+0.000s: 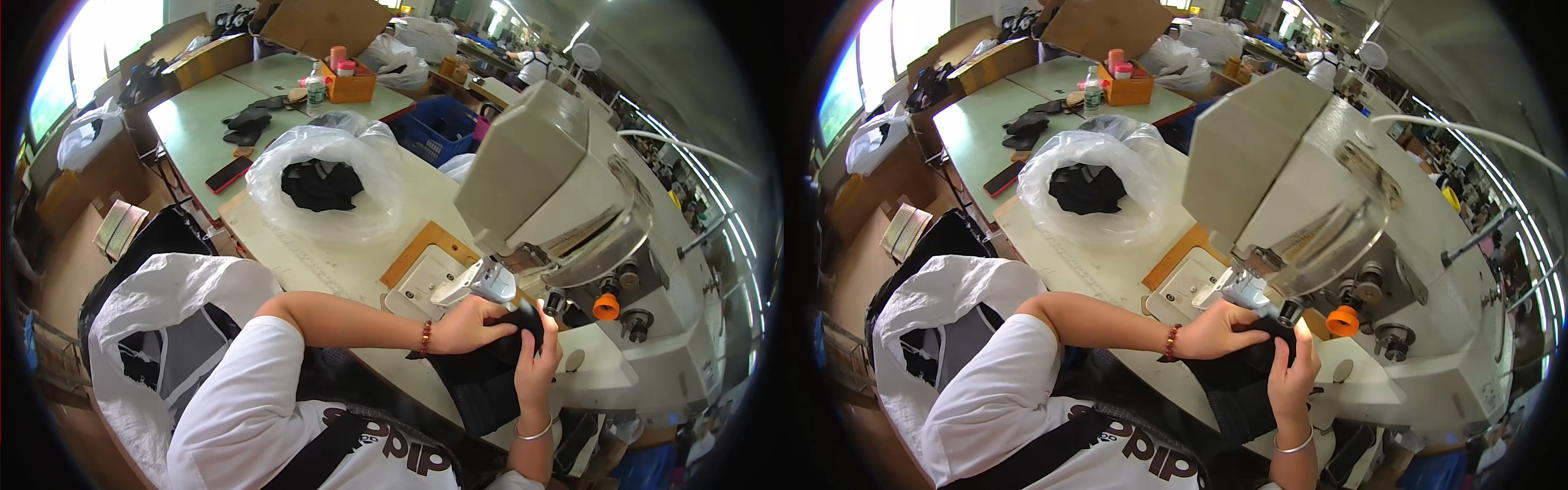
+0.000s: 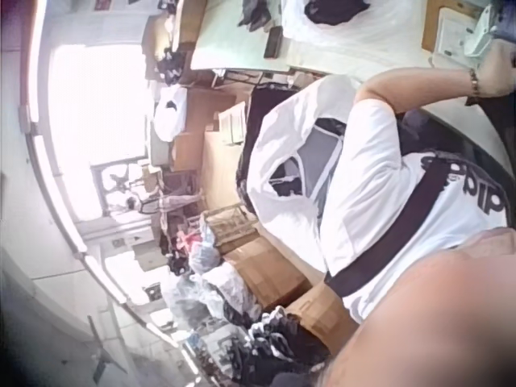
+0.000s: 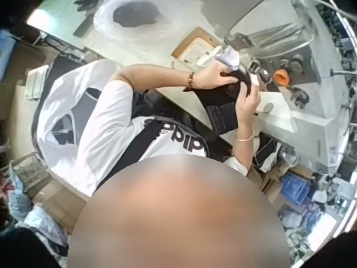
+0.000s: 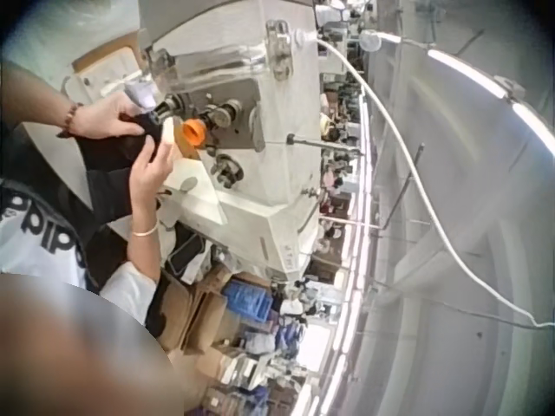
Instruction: Stitching components of a shoe upper using an industrial sewing machine.
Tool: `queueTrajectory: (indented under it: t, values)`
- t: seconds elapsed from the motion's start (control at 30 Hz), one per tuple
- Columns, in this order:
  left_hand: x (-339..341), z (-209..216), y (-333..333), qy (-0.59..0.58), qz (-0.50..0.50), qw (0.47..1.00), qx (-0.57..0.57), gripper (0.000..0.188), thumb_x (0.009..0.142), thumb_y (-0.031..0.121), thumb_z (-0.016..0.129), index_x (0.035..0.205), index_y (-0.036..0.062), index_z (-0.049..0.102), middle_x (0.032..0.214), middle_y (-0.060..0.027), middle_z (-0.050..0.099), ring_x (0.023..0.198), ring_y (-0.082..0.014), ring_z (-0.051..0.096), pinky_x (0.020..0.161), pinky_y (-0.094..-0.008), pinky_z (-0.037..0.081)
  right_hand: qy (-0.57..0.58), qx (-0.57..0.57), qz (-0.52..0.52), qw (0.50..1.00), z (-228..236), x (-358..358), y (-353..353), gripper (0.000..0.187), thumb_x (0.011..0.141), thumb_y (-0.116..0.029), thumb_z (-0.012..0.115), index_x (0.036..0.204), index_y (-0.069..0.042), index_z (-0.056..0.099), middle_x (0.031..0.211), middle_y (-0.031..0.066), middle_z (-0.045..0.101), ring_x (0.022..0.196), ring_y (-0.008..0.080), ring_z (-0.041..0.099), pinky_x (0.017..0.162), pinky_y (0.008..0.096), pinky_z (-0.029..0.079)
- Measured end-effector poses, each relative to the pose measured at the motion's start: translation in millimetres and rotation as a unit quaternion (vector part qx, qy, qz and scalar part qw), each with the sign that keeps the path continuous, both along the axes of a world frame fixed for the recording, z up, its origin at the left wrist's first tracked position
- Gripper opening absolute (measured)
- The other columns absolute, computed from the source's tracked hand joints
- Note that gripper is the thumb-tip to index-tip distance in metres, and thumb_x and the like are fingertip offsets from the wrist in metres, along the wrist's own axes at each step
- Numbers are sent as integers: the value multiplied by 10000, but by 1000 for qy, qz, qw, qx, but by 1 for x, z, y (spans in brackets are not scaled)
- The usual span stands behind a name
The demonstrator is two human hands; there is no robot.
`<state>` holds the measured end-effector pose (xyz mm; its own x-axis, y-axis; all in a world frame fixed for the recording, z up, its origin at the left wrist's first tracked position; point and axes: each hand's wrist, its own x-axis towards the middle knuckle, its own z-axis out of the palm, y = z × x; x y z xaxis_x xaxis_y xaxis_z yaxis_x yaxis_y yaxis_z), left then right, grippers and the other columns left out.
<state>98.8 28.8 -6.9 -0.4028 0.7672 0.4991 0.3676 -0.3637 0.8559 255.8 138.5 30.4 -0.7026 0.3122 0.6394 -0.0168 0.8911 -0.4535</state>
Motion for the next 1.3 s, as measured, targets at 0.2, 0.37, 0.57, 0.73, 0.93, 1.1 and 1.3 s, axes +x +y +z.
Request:
queueTrajectory:
  t: [0.2,0.37,0.57,0.73,0.93,1.1,1.3]
  values:
    - [-9,-3,-20,-111,-13,991,-71,439,1045,290,696,752,-30,630,615,26,573,600,-21,525,502,-273,442,16,28,37,999,6,-13,-2,271,1019,25,582,1273,14,676,1197,197,743,983,313,721,873,372,542]
    - [-16,-8,-38,-128,-32,990,-60,349,1082,241,639,882,-41,685,709,23,611,661,-27,548,566,-269,475,-3,47,58,997,12,-21,-15,393,930,87,614,1286,-39,721,935,173,715,715,291,652,650,365,516]
    - [-23,2,-47,-214,-58,971,-90,319,1105,250,592,1034,-33,722,848,8,701,749,-56,633,660,-265,557,18,120,18,992,16,-36,-23,530,855,86,640,1316,-154,743,799,125,623,585,292,583,543,390,479]
    - [-28,6,-45,-283,-75,948,-123,380,1102,300,597,951,-28,718,832,-3,690,728,-70,631,638,-273,556,-50,118,-23,991,18,-36,-28,536,853,82,626,1320,-155,738,836,140,648,627,308,628,573,409,508]
    - [-30,4,-38,-295,-49,943,-145,466,1082,357,619,800,-6,693,720,8,636,668,-61,591,587,-276,534,-28,186,-47,981,19,-45,-26,598,800,24,678,1354,-196,727,628,106,583,506,280,580,512,395,471]
    - [-37,6,-48,-239,-85,957,-138,449,1084,354,625,792,15,657,690,35,587,660,-36,558,586,-264,531,-39,137,-30,989,19,-46,-28,588,803,92,629,1337,-135,725,752,147,617,504,302,564,519,404,471]
    - [-90,-13,-96,56,-82,973,-206,259,1035,273,669,965,45,773,948,-46,769,838,-145,721,743,-339,601,-19,113,7,993,13,-49,-23,611,812,141,595,1355,-112,720,762,120,591,529,226,533,507,369,435]
